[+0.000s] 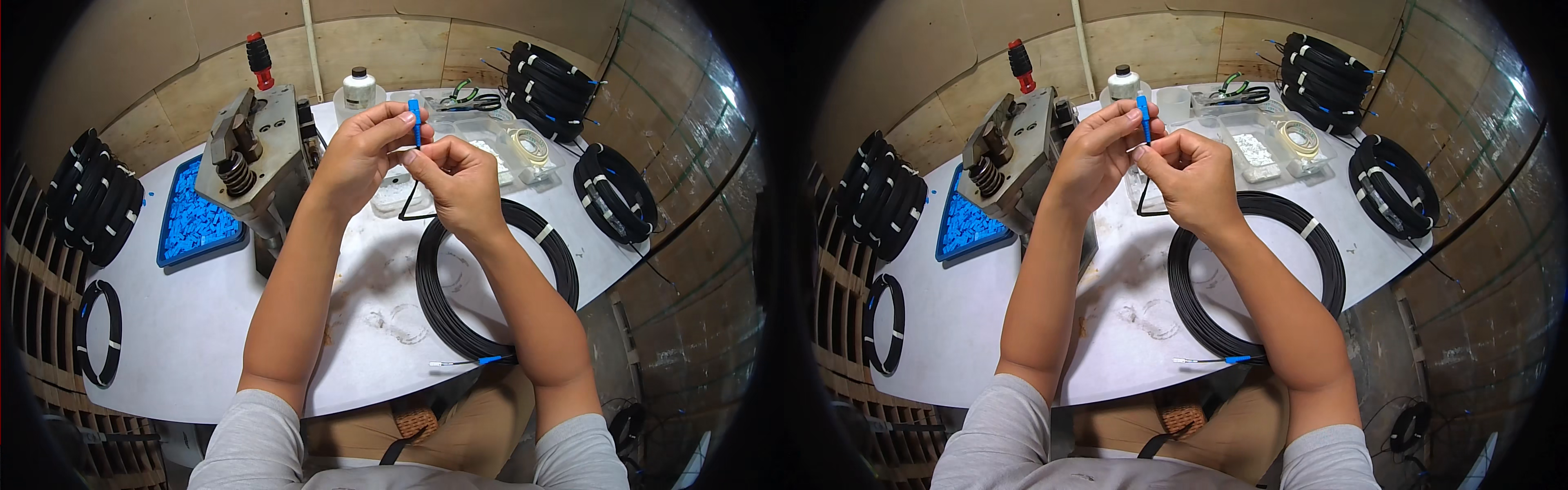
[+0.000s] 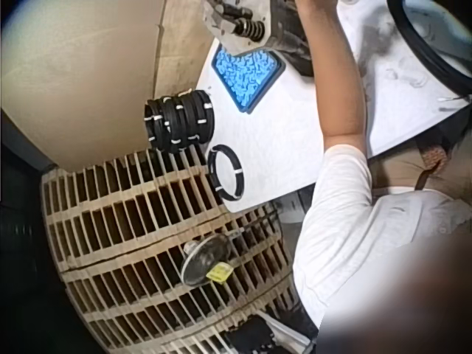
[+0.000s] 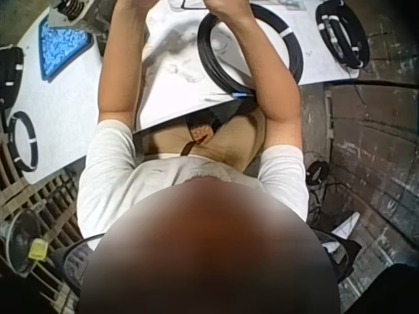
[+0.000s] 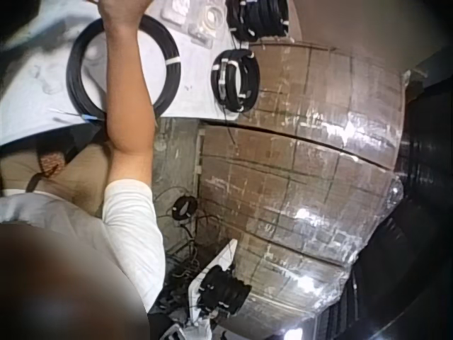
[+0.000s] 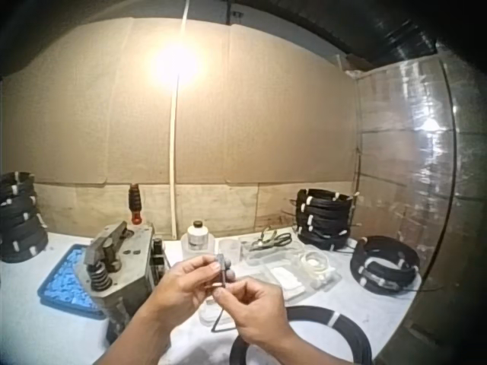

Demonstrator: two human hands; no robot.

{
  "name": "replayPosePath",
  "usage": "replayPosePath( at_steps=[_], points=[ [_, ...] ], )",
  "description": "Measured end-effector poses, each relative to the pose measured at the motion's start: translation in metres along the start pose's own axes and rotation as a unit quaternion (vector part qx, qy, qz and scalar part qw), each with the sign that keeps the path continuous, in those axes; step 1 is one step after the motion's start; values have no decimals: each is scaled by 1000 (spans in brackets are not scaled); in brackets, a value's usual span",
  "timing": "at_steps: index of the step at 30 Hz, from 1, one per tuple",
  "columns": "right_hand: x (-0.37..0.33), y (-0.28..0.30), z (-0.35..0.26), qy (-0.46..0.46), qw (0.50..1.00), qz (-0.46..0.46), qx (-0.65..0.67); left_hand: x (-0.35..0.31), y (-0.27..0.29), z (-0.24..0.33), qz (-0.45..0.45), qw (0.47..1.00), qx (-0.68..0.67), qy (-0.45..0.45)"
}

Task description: Assembling a fiber optic cable connector and using a crimping machine to secure it.

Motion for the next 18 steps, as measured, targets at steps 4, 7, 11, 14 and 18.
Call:
replayPosePath(
  at_steps=[4, 7, 11, 14, 18],
  points=[
    [0, 1, -3, -1, 1000, 8, -6, -2, 0, 1, -6, 1000, 10, 8],
    [0, 1, -1, 1, 1000, 6, -7, 0, 1, 1, -13, 999, 38, 1],
    [0, 0, -1, 6, 1000, 3, -8, -1, 0, 2, -1, 1000, 28, -4],
    [1, 2, 0, 2, 1000, 13, -16, 0, 2, 1, -3, 999, 36, 2],
    [0, 0, -1, 8, 1000, 7, -20, -1, 0, 2, -1, 999, 34, 1]
  ],
)
Point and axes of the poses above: each hand's wrist, its own x-axis towards the middle knuckle, its own y-axis out of the back of the hand, z = x × y, the point moved 5 cm from there along x, towards the middle knuckle, and after that the axes turned 6 degrees about x, right-handed, at the moved point
